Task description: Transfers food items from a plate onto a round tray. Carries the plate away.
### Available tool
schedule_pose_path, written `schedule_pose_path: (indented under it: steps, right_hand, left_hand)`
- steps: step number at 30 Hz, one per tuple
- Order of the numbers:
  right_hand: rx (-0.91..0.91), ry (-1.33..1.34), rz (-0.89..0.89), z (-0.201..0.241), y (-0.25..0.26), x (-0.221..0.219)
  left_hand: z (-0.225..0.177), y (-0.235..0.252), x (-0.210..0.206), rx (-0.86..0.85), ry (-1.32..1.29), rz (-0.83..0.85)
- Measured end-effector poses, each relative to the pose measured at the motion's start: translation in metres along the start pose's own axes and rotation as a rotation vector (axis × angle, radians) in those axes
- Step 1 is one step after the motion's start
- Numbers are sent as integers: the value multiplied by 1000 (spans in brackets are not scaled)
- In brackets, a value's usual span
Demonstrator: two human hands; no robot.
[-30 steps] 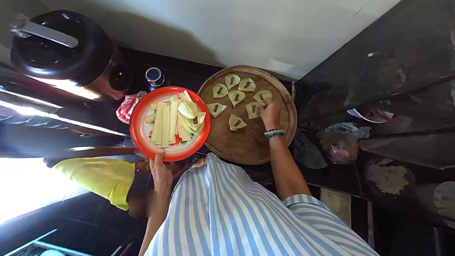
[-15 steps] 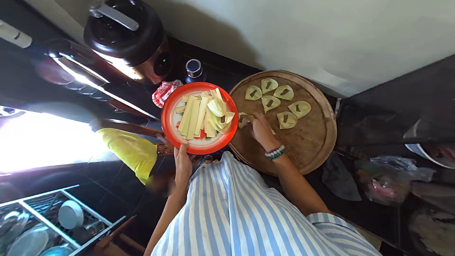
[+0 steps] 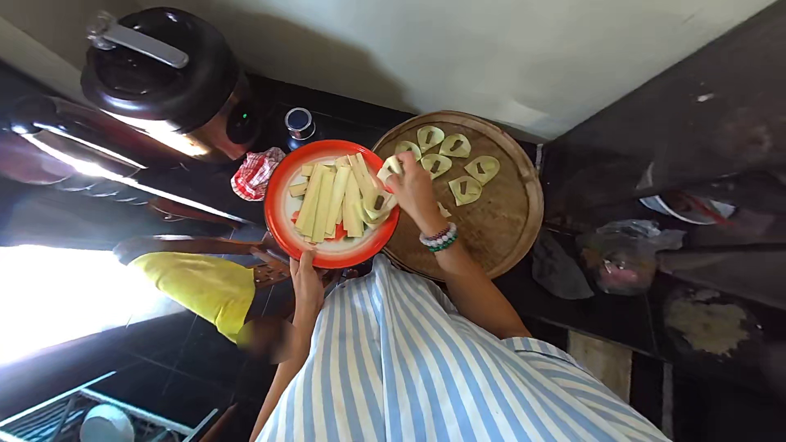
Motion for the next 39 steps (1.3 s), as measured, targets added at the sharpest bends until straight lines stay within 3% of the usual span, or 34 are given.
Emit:
schedule_pose_path:
  steps: [4,7,11,14,17,19,21,23,26,28,31,34,36,39]
  right_hand:
    - [-189,252,-131,-49,-74,32]
    - [-305,272,-100,-81,-117,4]
    - [-490,181,88,-105,-136,-46]
    - [-353,61,28,-78,-124,-25]
    - [42,-31,-57,-20,-94,6]
    - [279,-96,21,16,-73,6]
    - [399,-140,132,32,-59,-9]
    - [466,-132,127,31,-52,-14]
    - [456,-80,-3,32,-75,33]
    - [414,-119,-20,3,-100,54]
    - [338,-207,58,-64,-145,48]
    - [227,-242,191,-103,-180,20]
    - [163,-237,250,-103,-177,15]
    - [178,-165,113,-61,-139,26]
  left_hand:
    - [-3,10,13,-22,-22,-54]
    - [-9,15,19,-32,-30,-78]
    - [-14,18,18,-13,-14,-63]
    - [-16,17,15,2,18,-51]
    - [-14,16,12,-7,48,-18]
    - [-12,16,7,-3,61,10]
    - [-11,17,4,7,57,22]
    - [-10,19,1,7,58,24]
    - [-11,22,3,5,60,9]
    - [-13,25,8,8,53,-5]
    - [-13,30,13,4,46,-6]
    - [-14,29,11,13,54,-6]
    - [-15,27,7,25,61,-4]
    - [-15,25,1,18,66,14]
Point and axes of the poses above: each hand's wrist, its own y-axis towards the middle knuckle, its own x-axis out of the back of the hand, z = x × y, the point moved 5 cm from there along y, towards the middle knuckle, and after that the axes turned 15 degrees about x, right-handed, at the moved point
